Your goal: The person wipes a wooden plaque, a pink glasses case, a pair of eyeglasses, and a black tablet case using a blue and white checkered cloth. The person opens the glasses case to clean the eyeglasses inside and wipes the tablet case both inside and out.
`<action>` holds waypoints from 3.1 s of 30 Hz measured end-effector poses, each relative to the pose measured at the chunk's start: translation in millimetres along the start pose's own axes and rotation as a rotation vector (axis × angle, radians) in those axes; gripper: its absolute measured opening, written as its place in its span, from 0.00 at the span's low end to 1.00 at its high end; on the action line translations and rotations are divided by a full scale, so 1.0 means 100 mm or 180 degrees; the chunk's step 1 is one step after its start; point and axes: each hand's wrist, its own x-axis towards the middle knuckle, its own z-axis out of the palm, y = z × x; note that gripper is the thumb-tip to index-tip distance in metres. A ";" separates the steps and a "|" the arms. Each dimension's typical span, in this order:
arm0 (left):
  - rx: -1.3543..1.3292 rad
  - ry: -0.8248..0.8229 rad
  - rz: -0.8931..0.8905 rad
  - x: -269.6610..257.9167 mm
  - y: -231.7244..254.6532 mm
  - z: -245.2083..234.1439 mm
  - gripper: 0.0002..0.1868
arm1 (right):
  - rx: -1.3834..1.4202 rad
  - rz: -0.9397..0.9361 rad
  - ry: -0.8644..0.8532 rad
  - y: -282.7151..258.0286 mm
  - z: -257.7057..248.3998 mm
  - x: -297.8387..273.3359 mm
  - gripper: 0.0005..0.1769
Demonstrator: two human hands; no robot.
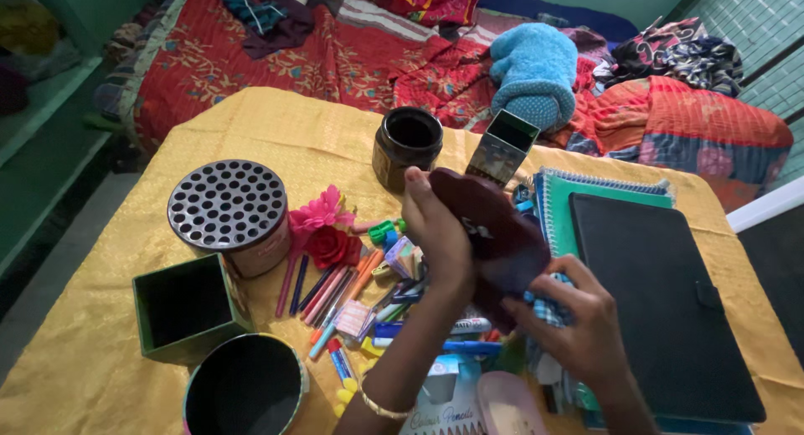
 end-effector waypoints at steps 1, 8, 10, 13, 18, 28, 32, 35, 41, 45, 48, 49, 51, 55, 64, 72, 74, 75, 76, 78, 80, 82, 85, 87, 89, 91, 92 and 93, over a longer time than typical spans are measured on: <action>0.0040 -0.0157 0.0000 -0.02 0.07 0.03 0.31 | 0.0002 -0.0040 0.0150 0.05 -0.02 0.02 0.14; 0.1823 -0.2096 0.0209 -0.26 0.76 0.08 0.24 | 0.1766 0.0394 0.0588 0.22 -0.26 0.06 0.04; 0.1431 -0.2511 0.0524 -0.26 0.80 0.09 0.20 | 0.1977 0.0436 0.0644 0.29 -0.24 0.05 0.05; 0.0989 -0.2566 0.0519 -0.22 0.77 0.14 0.16 | 0.1686 0.0108 0.0808 0.46 -0.17 0.16 0.10; 0.0800 -0.2289 0.0778 -0.29 0.71 -0.11 0.14 | 0.1430 -0.0323 0.1352 0.59 -0.04 -0.03 0.09; 0.1084 -0.1236 0.2079 -0.62 0.58 -0.22 0.21 | -0.1317 -0.1276 0.1083 -0.22 0.45 0.07 0.23; 0.1107 -0.1279 0.1844 -0.71 0.47 -0.23 0.21 | -0.1580 -0.1355 0.0899 -0.28 0.51 0.21 0.16; 0.1294 -0.1390 0.2229 -0.78 0.37 -0.28 0.19 | -0.1629 -0.1265 0.1102 -0.22 0.59 0.18 0.13; 0.1750 -0.2153 0.2306 -0.73 0.39 -0.32 0.21 | -0.1101 -0.1256 0.1419 0.04 0.74 0.17 0.18; 0.1733 -0.2233 0.1634 -0.49 0.65 -0.41 0.25 | -0.0901 -0.1282 0.1466 0.09 0.65 0.12 0.15; 0.2251 -0.1941 0.2495 -0.10 0.74 -0.54 0.36 | -0.0152 -0.1251 0.1040 0.23 0.48 0.12 0.10; 0.2226 -0.1995 0.2557 0.00 0.74 -0.56 0.41 | 0.0029 -0.1214 0.0867 0.28 0.43 0.15 0.09; 0.1598 -0.2532 0.2056 0.16 0.77 -0.54 0.52 | 0.0370 -0.1079 0.0559 0.34 0.37 0.18 0.10; 0.1414 -0.3146 0.1177 0.21 0.83 -0.42 0.49 | 0.0185 -0.1385 0.0330 0.37 0.36 0.36 0.11; 0.0612 -0.2523 0.1283 0.35 0.79 -0.57 0.16 | 0.0120 -0.1099 0.0863 0.37 0.37 0.36 0.14; 0.0443 -0.1440 0.2376 0.91 0.81 -0.62 0.17 | 0.0122 -0.1079 0.0958 0.39 0.25 0.24 0.10; 0.0363 -0.1298 0.2469 1.16 0.81 -0.69 0.15 | 0.0157 -0.1076 0.0983 0.38 0.25 0.21 0.10; 0.0325 -0.1227 0.2516 1.28 0.79 -0.73 0.14 | 0.0167 -0.1085 0.0984 0.38 0.25 0.19 0.10; 0.0426 -0.1039 0.2603 1.39 0.75 -0.76 0.13 | 0.0178 -0.1094 0.0985 0.37 0.25 0.17 0.10; 0.0609 -0.0656 0.2774 1.63 0.64 -0.78 0.12 | 0.0173 -0.1109 0.1027 0.36 0.24 0.15 0.11; 0.0673 -0.0306 0.2750 1.91 0.57 -0.81 0.11 | 0.0128 -0.1113 0.1090 0.37 0.22 0.09 0.11; 0.0823 0.0060 0.2676 2.10 0.47 -0.84 0.13 | 0.0067 -0.1119 0.1187 0.39 0.19 0.03 0.12; 0.1047 0.0470 0.2587 2.33 0.34 -0.94 0.14 | 0.0041 -0.1121 0.1294 0.44 0.15 0.00 0.12; 0.1001 0.0505 0.2660 2.48 0.27 -1.04 0.14 | 0.0059 -0.1110 0.1324 0.48 0.13 -0.03 0.12; 0.0814 0.0265 0.2769 2.53 0.15 -1.16 0.14 | 0.0097 -0.1122 0.1330 0.52 0.14 -0.05 0.12; 0.0679 0.0093 0.2830 2.55 0.07 -1.27 0.14 | 0.0116 -0.1140 0.1334 0.54 0.16 -0.04 0.12; 0.0638 0.0046 0.2831 2.54 0.04 -1.32 0.15 | 0.0124 -0.1143 0.1322 0.55 0.16 -0.04 0.12; 0.0589 -0.0010 0.2831 2.55 0.01 -1.34 0.16 | 0.0125 -0.1146 0.1320 0.55 0.16 -0.04 0.12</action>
